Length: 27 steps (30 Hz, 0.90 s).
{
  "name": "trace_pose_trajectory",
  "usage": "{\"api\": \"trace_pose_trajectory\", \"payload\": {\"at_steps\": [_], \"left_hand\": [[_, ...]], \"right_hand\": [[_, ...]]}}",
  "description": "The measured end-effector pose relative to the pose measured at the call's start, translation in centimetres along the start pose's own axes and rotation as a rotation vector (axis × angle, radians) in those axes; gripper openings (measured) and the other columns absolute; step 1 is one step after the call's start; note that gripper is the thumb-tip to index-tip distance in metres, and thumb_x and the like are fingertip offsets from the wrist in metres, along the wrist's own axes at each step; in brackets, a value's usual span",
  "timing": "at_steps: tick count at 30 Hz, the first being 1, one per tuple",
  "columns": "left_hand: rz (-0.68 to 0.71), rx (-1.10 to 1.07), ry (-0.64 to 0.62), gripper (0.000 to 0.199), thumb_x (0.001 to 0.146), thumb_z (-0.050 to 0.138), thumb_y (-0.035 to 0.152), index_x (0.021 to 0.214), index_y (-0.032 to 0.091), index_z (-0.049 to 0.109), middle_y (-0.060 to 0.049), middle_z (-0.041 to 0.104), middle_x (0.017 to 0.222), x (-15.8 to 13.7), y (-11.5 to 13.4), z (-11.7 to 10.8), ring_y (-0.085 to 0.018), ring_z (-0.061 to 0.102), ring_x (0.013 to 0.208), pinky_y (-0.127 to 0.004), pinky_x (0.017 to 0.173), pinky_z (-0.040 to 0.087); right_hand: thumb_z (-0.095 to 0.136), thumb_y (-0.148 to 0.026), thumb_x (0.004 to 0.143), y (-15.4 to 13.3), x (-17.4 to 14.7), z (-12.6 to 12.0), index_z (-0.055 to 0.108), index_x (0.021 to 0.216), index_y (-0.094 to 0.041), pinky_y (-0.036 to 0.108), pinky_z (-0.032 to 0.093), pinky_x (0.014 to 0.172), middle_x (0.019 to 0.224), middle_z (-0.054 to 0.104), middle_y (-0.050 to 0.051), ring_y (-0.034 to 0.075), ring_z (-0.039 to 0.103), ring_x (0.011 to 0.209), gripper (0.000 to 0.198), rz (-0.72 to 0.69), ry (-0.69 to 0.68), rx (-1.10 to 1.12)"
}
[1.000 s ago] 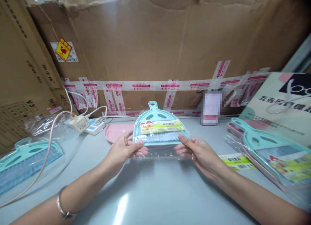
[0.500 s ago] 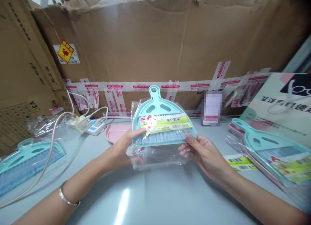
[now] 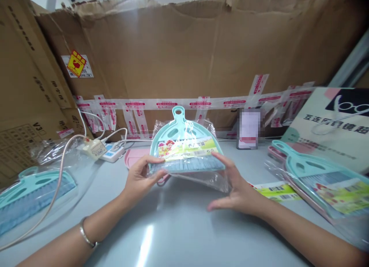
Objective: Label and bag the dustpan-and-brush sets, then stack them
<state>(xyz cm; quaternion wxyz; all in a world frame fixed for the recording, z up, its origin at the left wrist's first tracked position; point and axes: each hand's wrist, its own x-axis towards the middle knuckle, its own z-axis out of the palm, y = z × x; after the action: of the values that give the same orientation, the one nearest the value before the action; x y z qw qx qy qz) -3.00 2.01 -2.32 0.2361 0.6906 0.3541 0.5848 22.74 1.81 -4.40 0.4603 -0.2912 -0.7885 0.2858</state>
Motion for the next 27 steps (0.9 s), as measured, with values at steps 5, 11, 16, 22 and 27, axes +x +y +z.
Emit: {"api": "trace_pose_trajectory", "payload": {"at_steps": [5, 11, 16, 22, 27], "left_hand": [[-0.066, -0.027, -0.037, 0.009, 0.069, 0.067, 0.023, 0.068, 0.017, 0.060, -0.001, 0.062, 0.065, -0.2, 0.1, 0.2, -0.012, 0.058, 0.059, -0.024, 0.054, 0.048], [-0.108, -0.045, -0.021, 0.030, 0.074, 0.062, 0.031, 0.054, 0.017, 0.046, 0.002, 0.055, 0.053, -0.5, 0.3, 0.9, -0.010, 0.052, 0.053, -0.023, 0.053, 0.043], [-0.064, 0.062, 0.095, 0.019, 0.075, 0.062, 0.026, 0.063, 0.018, 0.049, 0.004, 0.055, 0.057, -0.6, 0.3, 1.0, -0.009, 0.052, 0.054, -0.020, 0.051, 0.042], [-0.061, -0.115, 0.053, 0.048, 0.080, 0.056, 0.018, 0.120, 0.029, 0.030, -0.002, 0.059, 0.101, -0.9, 0.7, 1.4, -0.014, 0.061, 0.087, -0.026, 0.073, 0.052], [-0.140, -0.126, 0.008, 0.067, 0.082, 0.054, 0.021, 0.134, 0.030, 0.012, -0.010, 0.051, 0.116, -1.8, 0.7, 2.3, -0.018, 0.058, 0.097, -0.023, 0.062, 0.056]], "right_hand": [[0.062, -0.030, 0.075, -0.6, 0.6, 0.4, 0.066, 0.090, -0.028, 0.037, 0.050, 0.084, 0.093, 0.067, 0.001, 0.019, 0.062, 0.092, 0.016, 0.092, 0.237, -0.027], [0.061, -0.034, 0.075, -1.0, 0.9, 1.6, 0.072, 0.082, -0.028, 0.037, 0.050, 0.085, 0.091, 0.068, 0.001, 0.020, 0.061, 0.093, 0.014, 0.209, 0.462, 0.101], [0.063, -0.031, 0.074, -1.2, 0.9, 2.4, 0.031, 0.136, -0.033, 0.036, 0.047, 0.090, 0.098, 0.067, 0.000, 0.015, 0.062, 0.093, 0.069, 0.258, 0.517, 0.335], [0.060, -0.032, 0.078, -2.2, 1.0, 2.8, 0.007, 0.140, -0.031, 0.036, 0.047, 0.089, 0.107, 0.061, 0.006, 0.017, 0.059, 0.102, 0.081, 0.270, 0.476, 0.399], [0.068, -0.036, 0.069, -1.5, 0.8, 4.0, 0.024, 0.132, -0.027, 0.039, 0.040, 0.098, 0.133, 0.042, 0.010, 0.022, 0.045, 0.120, 0.077, 0.311, 0.519, 0.159]]}}
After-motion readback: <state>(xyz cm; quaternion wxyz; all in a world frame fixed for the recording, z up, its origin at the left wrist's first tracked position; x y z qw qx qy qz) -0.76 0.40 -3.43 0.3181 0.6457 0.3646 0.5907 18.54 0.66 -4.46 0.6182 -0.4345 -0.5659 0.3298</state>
